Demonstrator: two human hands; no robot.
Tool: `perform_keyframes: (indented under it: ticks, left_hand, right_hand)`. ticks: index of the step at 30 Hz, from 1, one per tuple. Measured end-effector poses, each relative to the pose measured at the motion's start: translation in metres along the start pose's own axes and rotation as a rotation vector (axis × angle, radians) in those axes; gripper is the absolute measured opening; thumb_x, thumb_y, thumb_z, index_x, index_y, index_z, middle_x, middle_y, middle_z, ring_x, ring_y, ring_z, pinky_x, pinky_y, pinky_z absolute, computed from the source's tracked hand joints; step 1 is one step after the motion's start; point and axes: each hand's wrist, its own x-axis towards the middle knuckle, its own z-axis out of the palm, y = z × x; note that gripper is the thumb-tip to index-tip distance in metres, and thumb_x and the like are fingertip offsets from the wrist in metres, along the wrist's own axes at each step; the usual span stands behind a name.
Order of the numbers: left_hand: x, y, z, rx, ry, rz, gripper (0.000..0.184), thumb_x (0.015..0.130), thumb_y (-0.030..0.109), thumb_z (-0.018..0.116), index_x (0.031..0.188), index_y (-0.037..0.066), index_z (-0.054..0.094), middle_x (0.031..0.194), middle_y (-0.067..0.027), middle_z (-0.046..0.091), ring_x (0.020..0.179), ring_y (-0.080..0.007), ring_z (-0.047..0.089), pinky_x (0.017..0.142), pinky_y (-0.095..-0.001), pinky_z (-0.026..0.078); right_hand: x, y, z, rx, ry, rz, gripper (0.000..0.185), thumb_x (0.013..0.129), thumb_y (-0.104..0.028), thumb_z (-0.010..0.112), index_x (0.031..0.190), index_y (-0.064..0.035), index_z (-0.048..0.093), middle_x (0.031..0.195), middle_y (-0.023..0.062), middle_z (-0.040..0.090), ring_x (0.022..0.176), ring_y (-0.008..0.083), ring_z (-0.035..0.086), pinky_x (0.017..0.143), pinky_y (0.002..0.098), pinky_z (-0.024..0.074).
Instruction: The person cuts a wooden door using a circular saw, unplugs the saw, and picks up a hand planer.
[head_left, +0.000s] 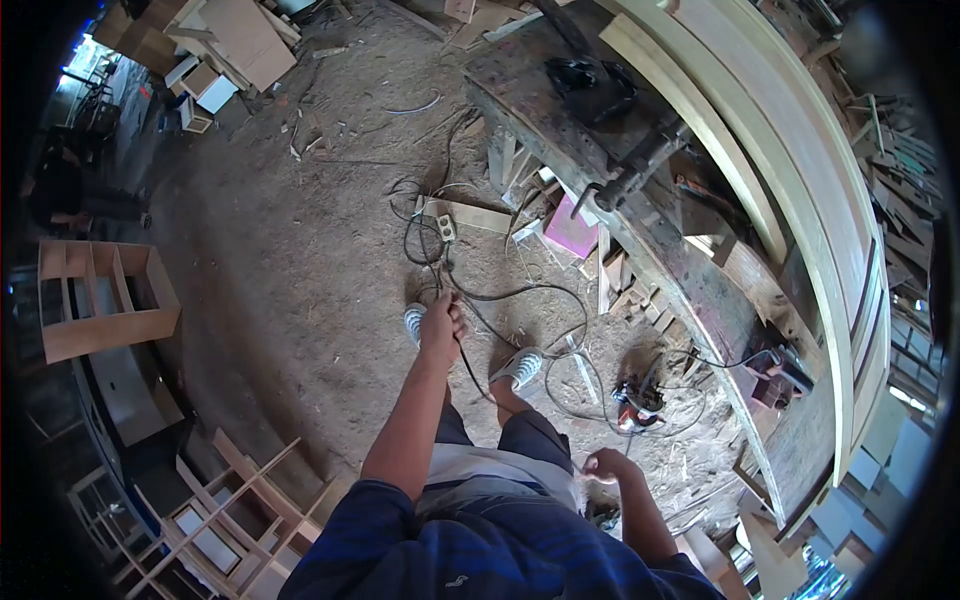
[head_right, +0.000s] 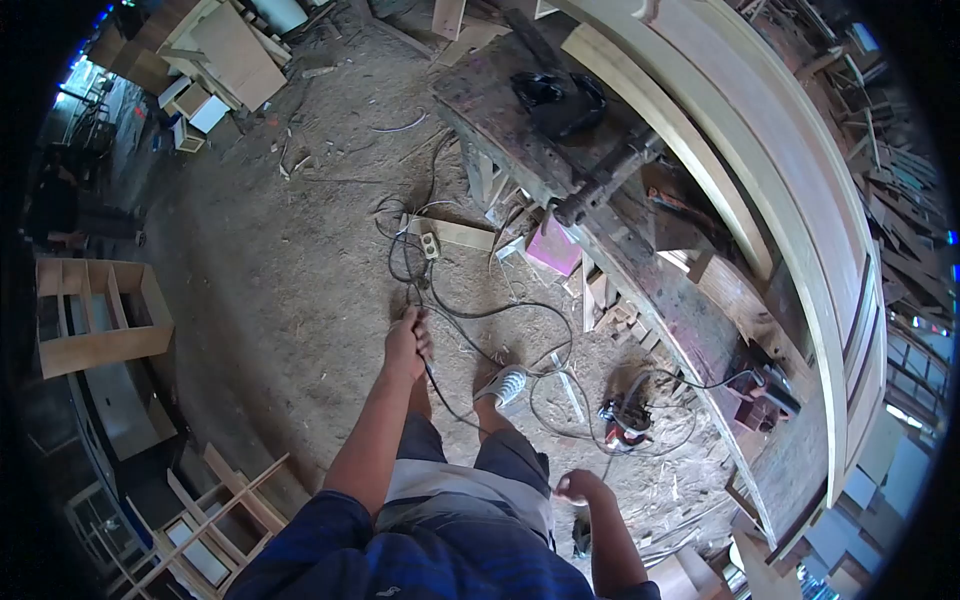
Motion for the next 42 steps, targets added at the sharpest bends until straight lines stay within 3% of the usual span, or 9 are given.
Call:
perform_keyframes:
  ticks: [3, 6, 9, 17, 20, 27, 29, 34, 42]
  left_hand:
    - [-0.044, -0.023, 0.011, 0.265, -0.100, 0.023, 0.040, 0.112, 0.044, 0.055, 0.108, 0.006, 0.069, 0.066, 0.0056, 0.043, 0.053, -0.0096, 0.041, 0.052, -0.0283, 0.036]
    - [-0.095, -0.080, 0.009, 0.675, -0.212, 0.100, 0.047, 0.115, 0.048, 0.047, 0.103, 0.006, 0.066, 0.074, 0.0026, 0.051, 0.056, -0.0080, 0.045, 0.054, -0.0267, 0.039]
    - [-0.121, -0.108, -0.014, 0.781, -0.331, -0.091, 0.044, 0.116, 0.042, 0.048, 0.104, 0.004, 0.067, 0.086, -0.0043, 0.064, 0.067, -0.0120, 0.059, 0.067, -0.0302, 0.050]
    - [-0.006, -0.080, -0.081, 1.118, -0.275, -0.027, 0.054, 0.113, 0.041, 0.056, 0.140, -0.006, 0.061, 0.133, -0.0210, 0.069, 0.129, -0.0300, 0.065, 0.113, -0.0395, 0.048]
    - [0.089, -0.078, -0.123, 1.321, -0.237, 0.005, 0.078, 0.106, 0.051, 0.063, 0.159, -0.003, 0.045, 0.160, -0.0283, 0.052, 0.151, -0.0374, 0.050, 0.124, -0.0441, 0.038]
    - [0.242, -0.028, -0.219, 1.433, -0.245, 0.083, 0.076, 0.103, 0.055, 0.064, 0.155, 0.001, 0.051, 0.147, -0.0269, 0.061, 0.136, -0.0423, 0.061, 0.116, -0.0550, 0.046]
    - [0.262, 0.003, -0.207, 1.833, -0.386, -0.446, 0.079, 0.104, 0.061, 0.058, 0.157, 0.003, 0.049, 0.140, -0.0258, 0.065, 0.129, -0.0419, 0.065, 0.109, -0.0576, 0.049]
    - [0.287, 0.021, -0.205, 1.484, -0.344, 0.077, 0.075, 0.099, 0.050, 0.068, 0.155, 0.005, 0.049, 0.137, -0.0224, 0.067, 0.127, -0.0431, 0.065, 0.106, -0.0559, 0.049]
    - [0.298, 0.037, -0.193, 1.565, -0.343, 0.086, 0.059, 0.098, 0.037, 0.066, 0.147, 0.005, 0.055, 0.131, -0.0220, 0.068, 0.118, -0.0404, 0.069, 0.101, -0.0556, 0.050]
  right_hand:
    - [0.026, -0.075, -0.066, 0.685, 0.349, -0.124, 0.064, 0.110, -0.051, 0.058, 0.149, -0.0003, 0.061, 0.141, 0.0191, 0.071, 0.130, 0.0263, 0.068, 0.112, 0.0394, 0.0501]
    - [0.104, -0.180, -0.159, 1.597, 0.030, -0.472, 0.079, 0.112, -0.061, 0.048, 0.157, 0.0035, 0.047, 0.137, 0.0233, 0.070, 0.133, 0.0313, 0.063, 0.118, 0.0479, 0.0470]
    - [0.124, -0.269, -0.272, 1.784, 0.298, -0.355, 0.061, 0.111, -0.056, 0.055, 0.137, -0.0002, 0.060, 0.108, 0.0157, 0.075, 0.082, 0.0207, 0.070, 0.074, 0.0350, 0.0571]
    - [0.253, -0.324, -0.321, 1.332, 0.523, -0.351, 0.055, 0.109, -0.031, 0.065, 0.155, -0.0056, 0.048, 0.085, 0.0026, 0.061, 0.060, 0.0121, 0.050, 0.057, 0.0266, 0.0407]
    - [0.362, -0.331, -0.313, 0.984, 0.596, -0.331, 0.062, 0.107, -0.021, 0.066, 0.159, 0.0004, 0.040, 0.104, 0.0121, 0.074, 0.073, 0.0199, 0.074, 0.067, 0.0330, 0.0556]
    - [0.689, -0.317, -0.311, -0.019, 0.717, -0.005, 0.030, 0.108, -0.030, 0.060, 0.123, -0.0048, 0.067, 0.105, 0.0247, 0.077, 0.090, 0.0395, 0.079, 0.083, 0.0517, 0.0620]
    - [0.751, -0.319, -0.317, -0.072, 0.844, 0.020, 0.029, 0.104, -0.030, 0.064, 0.111, -0.0024, 0.071, 0.100, 0.0249, 0.077, 0.096, 0.0424, 0.077, 0.084, 0.0546, 0.0612]
    - [0.851, -0.313, -0.332, -0.107, 0.774, 0.181, 0.030, 0.098, -0.033, 0.071, 0.102, -0.0044, 0.079, 0.105, 0.0235, 0.078, 0.100, 0.0412, 0.077, 0.087, 0.0531, 0.0619]
    - [0.874, -0.346, -0.334, 0.011, 0.960, 0.208, 0.025, 0.095, -0.026, 0.075, 0.101, -0.0021, 0.076, 0.103, 0.0232, 0.077, 0.098, 0.0438, 0.075, 0.088, 0.0561, 0.0578]
